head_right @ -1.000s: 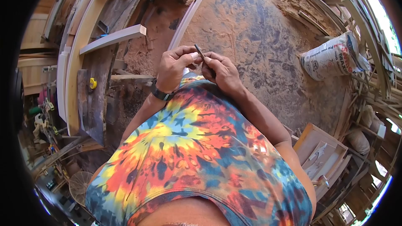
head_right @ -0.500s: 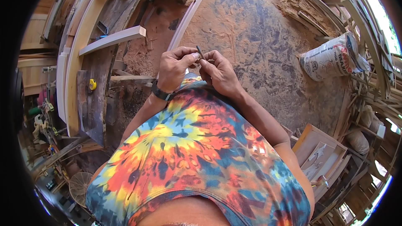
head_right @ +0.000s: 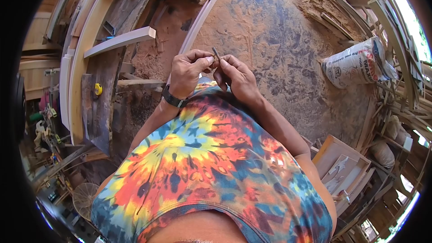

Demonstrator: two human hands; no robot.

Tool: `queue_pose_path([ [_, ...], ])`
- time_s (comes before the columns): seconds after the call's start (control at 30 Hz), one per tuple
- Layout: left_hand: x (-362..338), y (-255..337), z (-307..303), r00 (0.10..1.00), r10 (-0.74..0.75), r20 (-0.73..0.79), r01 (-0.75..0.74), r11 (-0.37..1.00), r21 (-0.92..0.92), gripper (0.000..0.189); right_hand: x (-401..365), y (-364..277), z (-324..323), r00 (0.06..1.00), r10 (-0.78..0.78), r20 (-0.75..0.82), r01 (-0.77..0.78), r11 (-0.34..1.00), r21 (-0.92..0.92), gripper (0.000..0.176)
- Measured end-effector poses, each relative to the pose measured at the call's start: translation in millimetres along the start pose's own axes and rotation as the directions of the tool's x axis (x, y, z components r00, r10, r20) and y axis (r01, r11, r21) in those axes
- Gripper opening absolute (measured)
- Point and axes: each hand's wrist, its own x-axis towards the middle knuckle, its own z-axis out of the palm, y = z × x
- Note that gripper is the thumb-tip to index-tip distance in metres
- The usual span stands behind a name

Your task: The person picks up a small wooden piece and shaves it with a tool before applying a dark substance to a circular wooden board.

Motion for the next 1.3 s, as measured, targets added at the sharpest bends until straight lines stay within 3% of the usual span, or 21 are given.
queue_pose_path([
  [0.17, 2.0, -1.4, 1.1, 1.000, -0.025, 0.008, 0.026, 0.999, -0.038, 0.015, 0.0, -4.8, -5.4, 0.994, 0.109, 0.029, -0.113, 0.963, 0.244, 0.027],
  [0.47, 10.8, -9.3, 0.7, 0.999, -0.044, -0.022, 0.045, 0.997, 0.055, 0.015, 6.4, -7.1, -14.9, 0.970, 0.170, 0.175, -0.234, 0.853, 0.466, 0.031],
  [0.9, 35.1, -7.5, -11.0, 0.995, -0.092, 0.037, 0.089, 0.994, 0.061, 0.015, 38.4, -8.8, -37.2, 0.798, 0.241, 0.552, -0.561, 0.631, 0.536, 0.031],
  [1.0, 54.9, -9.5, -21.5, 0.985, -0.081, 0.154, 0.083, 0.997, -0.009, 0.013, 55.7, -12.4, -45.2, 0.746, 0.258, 0.614, -0.610, 0.636, 0.473, 0.033],
  [1.07, 79.7, -19.1, -31.6, 0.911, 0.289, 0.294, -0.244, 0.953, -0.179, 0.014, 73.5, -19.5, -47.7, 0.654, 0.313, 0.689, -0.685, 0.631, 0.363, 0.033],
  [1.1, 91.0, -15.5, -38.5, 0.914, 0.279, 0.295, -0.233, 0.955, -0.184, 0.014, 82.8, -21.7, -48.3, 0.656, 0.318, 0.684, -0.688, 0.624, 0.370, 0.033],
  [1.17, 116.0, 5.0, -56.2, 0.804, 0.427, 0.415, -0.491, 0.869, 0.059, 0.017, 104.0, -26.1, -48.7, 0.615, 0.425, 0.664, -0.751, 0.573, 0.329, 0.033],
  [1.3, 167.1, 44.9, -85.9, 0.735, 0.455, 0.503, -0.592, 0.792, 0.148, 0.017, 147.9, -37.5, -49.4, 0.638, 0.545, 0.544, -0.766, 0.520, 0.378, 0.032],
])
